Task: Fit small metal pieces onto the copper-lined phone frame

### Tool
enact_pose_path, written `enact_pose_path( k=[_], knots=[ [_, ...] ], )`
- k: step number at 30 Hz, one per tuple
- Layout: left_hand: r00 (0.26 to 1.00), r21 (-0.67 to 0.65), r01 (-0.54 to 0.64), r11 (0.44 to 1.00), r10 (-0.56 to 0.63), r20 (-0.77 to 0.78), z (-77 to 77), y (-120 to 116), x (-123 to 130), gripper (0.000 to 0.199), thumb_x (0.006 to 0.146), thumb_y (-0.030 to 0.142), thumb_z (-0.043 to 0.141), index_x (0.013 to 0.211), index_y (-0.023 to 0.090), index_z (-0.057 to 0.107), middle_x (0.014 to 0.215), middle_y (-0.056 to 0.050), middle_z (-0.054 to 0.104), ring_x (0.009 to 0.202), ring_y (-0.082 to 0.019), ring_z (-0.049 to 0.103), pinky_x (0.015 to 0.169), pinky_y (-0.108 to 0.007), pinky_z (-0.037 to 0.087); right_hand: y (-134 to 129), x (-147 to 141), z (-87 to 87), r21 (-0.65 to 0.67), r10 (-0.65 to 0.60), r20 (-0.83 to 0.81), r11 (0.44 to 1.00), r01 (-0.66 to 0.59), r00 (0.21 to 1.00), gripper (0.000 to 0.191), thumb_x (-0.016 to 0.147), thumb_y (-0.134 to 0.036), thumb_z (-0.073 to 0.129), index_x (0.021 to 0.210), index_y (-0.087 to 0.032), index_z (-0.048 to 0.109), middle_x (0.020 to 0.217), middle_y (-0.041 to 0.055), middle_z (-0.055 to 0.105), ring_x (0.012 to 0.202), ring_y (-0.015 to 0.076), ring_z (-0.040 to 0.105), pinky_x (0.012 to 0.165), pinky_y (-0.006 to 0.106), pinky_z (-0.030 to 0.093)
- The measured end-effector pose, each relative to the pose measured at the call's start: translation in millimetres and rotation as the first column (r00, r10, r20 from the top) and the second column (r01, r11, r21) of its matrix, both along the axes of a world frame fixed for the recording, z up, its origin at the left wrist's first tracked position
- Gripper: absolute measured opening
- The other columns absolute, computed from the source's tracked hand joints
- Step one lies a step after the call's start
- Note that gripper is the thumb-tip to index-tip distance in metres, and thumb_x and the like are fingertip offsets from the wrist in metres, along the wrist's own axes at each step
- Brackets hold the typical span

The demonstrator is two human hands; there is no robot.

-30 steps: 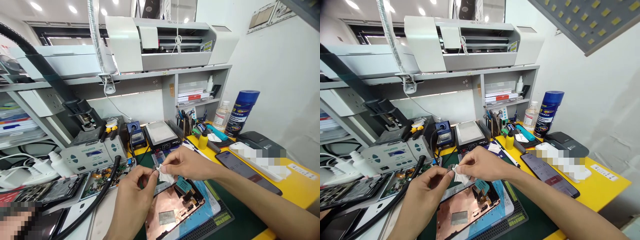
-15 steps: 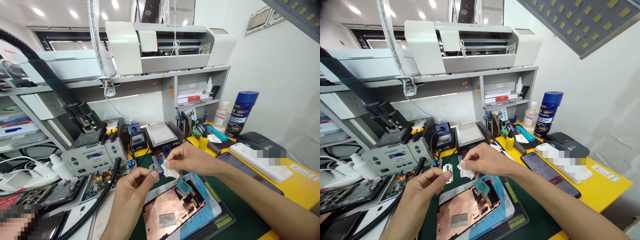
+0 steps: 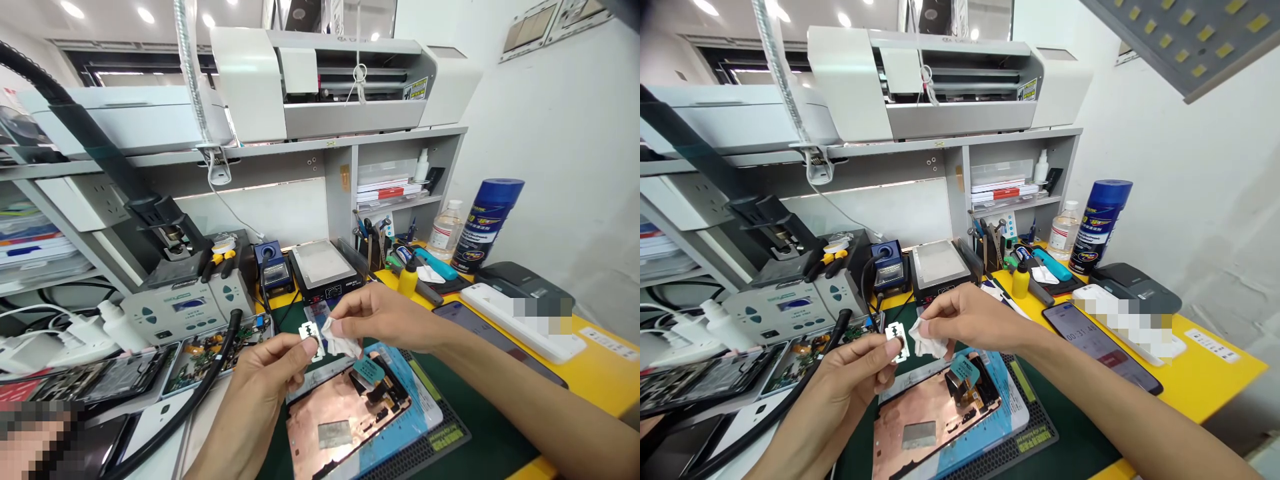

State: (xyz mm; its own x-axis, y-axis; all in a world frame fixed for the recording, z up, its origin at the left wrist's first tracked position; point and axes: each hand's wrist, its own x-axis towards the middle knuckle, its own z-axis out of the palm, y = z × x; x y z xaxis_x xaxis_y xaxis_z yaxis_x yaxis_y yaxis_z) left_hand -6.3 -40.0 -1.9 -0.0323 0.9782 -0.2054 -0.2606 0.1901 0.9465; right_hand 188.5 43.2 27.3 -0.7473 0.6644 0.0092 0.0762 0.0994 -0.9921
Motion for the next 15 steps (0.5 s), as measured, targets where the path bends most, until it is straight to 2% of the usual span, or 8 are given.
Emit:
enact_pose_path(
  k=[7,11,15],
  knots=[
    [1.000,0.000,0.010,1.000,-0.010,0.001,-0.2,0.4,0.4,0.029,0.070,0.043,0.081,0.070,0.016,0.072,0.055,0.003,0.046,0.058,-0.010,0.037,0.057,-0.023,0.030,-3.0,0.9,0.1,0.044,0.022,0.063,0.999,-0.025,0.998,0.021,0.083,-0.034,0.073,0.085,-0.014,0.074,0.068,-0.0003,0.065,0.059,0.0095,0.058,0.054,0.019,0.048],
    [0.998,0.047,-0.023,0.999,0.026,-0.061,-3.2,-0.2,3.3,0.028,0.073,0.045,0.079,0.070,0.017,0.073,0.057,0.003,0.045,0.060,-0.011,0.034,0.056,-0.024,0.029,-6.8,-1.9,0.0,0.011,0.001,0.058,1.000,-0.001,0.998,0.016,0.076,-0.029,0.078,0.080,-0.014,0.074,0.065,-0.0015,0.064,0.057,0.0094,0.058,0.052,0.018,0.048],
    [0.985,0.113,-0.034,0.993,0.052,-0.166,-1.8,-2.2,6.3,0.027,0.072,0.045,0.080,0.080,0.019,0.076,0.060,0.004,0.046,0.060,-0.011,0.033,0.056,-0.023,0.029,-11.8,-5.6,1.2,0.082,-0.057,0.101,0.995,0.049,0.993,0.013,0.076,-0.026,0.075,0.073,-0.014,0.072,0.059,-0.0029,0.062,0.051,0.0078,0.056,0.047,0.015,0.045]
  ],
)
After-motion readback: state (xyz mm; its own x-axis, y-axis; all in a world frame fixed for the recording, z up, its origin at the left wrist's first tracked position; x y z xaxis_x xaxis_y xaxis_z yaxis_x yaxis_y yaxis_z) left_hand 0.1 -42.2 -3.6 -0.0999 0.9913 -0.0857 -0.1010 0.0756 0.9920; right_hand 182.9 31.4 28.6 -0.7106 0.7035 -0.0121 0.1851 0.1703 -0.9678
